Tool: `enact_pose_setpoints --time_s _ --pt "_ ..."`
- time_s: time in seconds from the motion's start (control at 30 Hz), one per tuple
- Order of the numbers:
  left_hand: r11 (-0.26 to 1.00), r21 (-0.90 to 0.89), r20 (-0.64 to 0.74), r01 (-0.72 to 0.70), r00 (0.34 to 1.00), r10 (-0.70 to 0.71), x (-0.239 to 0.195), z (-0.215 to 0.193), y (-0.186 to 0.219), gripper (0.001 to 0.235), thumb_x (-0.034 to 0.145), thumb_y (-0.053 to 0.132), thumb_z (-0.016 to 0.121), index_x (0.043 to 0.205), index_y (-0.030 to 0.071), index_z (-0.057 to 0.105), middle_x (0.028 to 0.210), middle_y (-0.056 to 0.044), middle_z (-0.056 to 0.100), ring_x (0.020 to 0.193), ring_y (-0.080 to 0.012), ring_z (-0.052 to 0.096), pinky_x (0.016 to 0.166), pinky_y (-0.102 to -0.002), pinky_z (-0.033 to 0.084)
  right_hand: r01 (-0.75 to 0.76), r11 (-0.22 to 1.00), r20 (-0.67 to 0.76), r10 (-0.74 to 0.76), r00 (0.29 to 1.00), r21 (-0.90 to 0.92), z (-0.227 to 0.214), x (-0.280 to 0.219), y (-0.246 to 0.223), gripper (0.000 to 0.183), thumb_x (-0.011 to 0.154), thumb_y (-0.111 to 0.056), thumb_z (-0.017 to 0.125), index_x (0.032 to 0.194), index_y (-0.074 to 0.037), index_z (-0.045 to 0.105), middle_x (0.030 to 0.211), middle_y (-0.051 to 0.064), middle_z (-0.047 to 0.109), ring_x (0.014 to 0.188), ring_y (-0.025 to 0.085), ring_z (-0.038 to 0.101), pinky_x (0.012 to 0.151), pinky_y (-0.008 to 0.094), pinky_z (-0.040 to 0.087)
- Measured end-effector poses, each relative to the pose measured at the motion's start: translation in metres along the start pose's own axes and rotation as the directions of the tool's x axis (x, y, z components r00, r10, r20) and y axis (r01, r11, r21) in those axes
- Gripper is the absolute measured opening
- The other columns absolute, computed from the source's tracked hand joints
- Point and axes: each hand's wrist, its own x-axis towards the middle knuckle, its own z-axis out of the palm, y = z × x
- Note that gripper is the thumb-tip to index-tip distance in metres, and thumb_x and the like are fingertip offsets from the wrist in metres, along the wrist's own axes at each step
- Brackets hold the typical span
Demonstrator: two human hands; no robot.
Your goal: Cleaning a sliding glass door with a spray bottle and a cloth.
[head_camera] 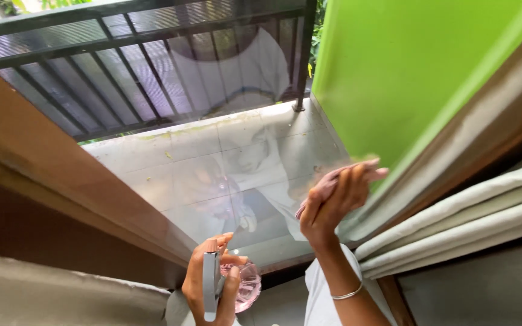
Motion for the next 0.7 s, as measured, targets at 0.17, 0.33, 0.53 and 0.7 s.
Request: enact_pose_setpoints --time_s 0.17,0.33,0.53,0.7 --pt "1.0 -0.013 -0.025 0.002 1.0 -0.002 0.001 -0.013 -0.01 0.051 0.074 -0.001 0.061 0.124 -0.004 0.057 0.128 -0.02 0.066 0.075 -0.0192 0.078 0.097 -0.042 0.06 -0.001 0.995 -0.137 -0.012 0.99 -0.098 0.018 0.026 -0.026 0.073 0.11 -0.053 0.019 0.161 -0.001 0.015 0.169 0.02 0.016 0.159 0.042 0.022 0.133 0.059 0.017" --pt "0.999 -0.042 -0.058 0.016 0.998 -0.018 0.0 -0.021 -0.015 0.053 0.072 -0.003 0.059 0.125 -0.004 0.057 0.128 -0.021 0.065 0.074 -0.0202 0.077 0.097 -0.042 0.061 0.068 0.987 -0.092 -0.082 0.992 -0.148 0.025 0.064 -0.099 0.076 0.101 -0.063 0.001 0.119 0.0 0.041 0.128 0.023 0.049 0.127 0.044 0.04 0.11 0.063 0.025" --pt "1.0 -0.023 -0.074 0.0 0.997 -0.002 -0.002 -0.029 -0.019 0.052 0.075 -0.002 0.061 0.127 -0.004 0.057 0.128 -0.019 0.065 0.075 -0.0199 0.076 0.079 -0.031 0.064 0.398 0.917 0.09 -0.396 0.914 -0.008 0.037 0.018 -0.101 0.057 0.104 -0.054 0.044 0.129 -0.006 0.061 0.139 0.017 0.055 0.13 0.034 0.043 0.106 0.064 0.017" --pt "1.0 -0.003 -0.081 -0.019 0.997 0.018 -0.006 -0.035 -0.016 0.054 0.074 -0.002 0.059 0.128 -0.004 0.055 0.129 -0.02 0.065 0.075 -0.0198 0.078 0.092 -0.036 0.061 0.589 0.807 0.128 -0.58 0.805 -0.05 0.041 -0.013 -0.047 0.055 0.096 -0.05 0.084 0.141 -0.039 0.055 0.147 -0.018 0.051 0.137 0.011 0.043 0.114 0.049 0.018"
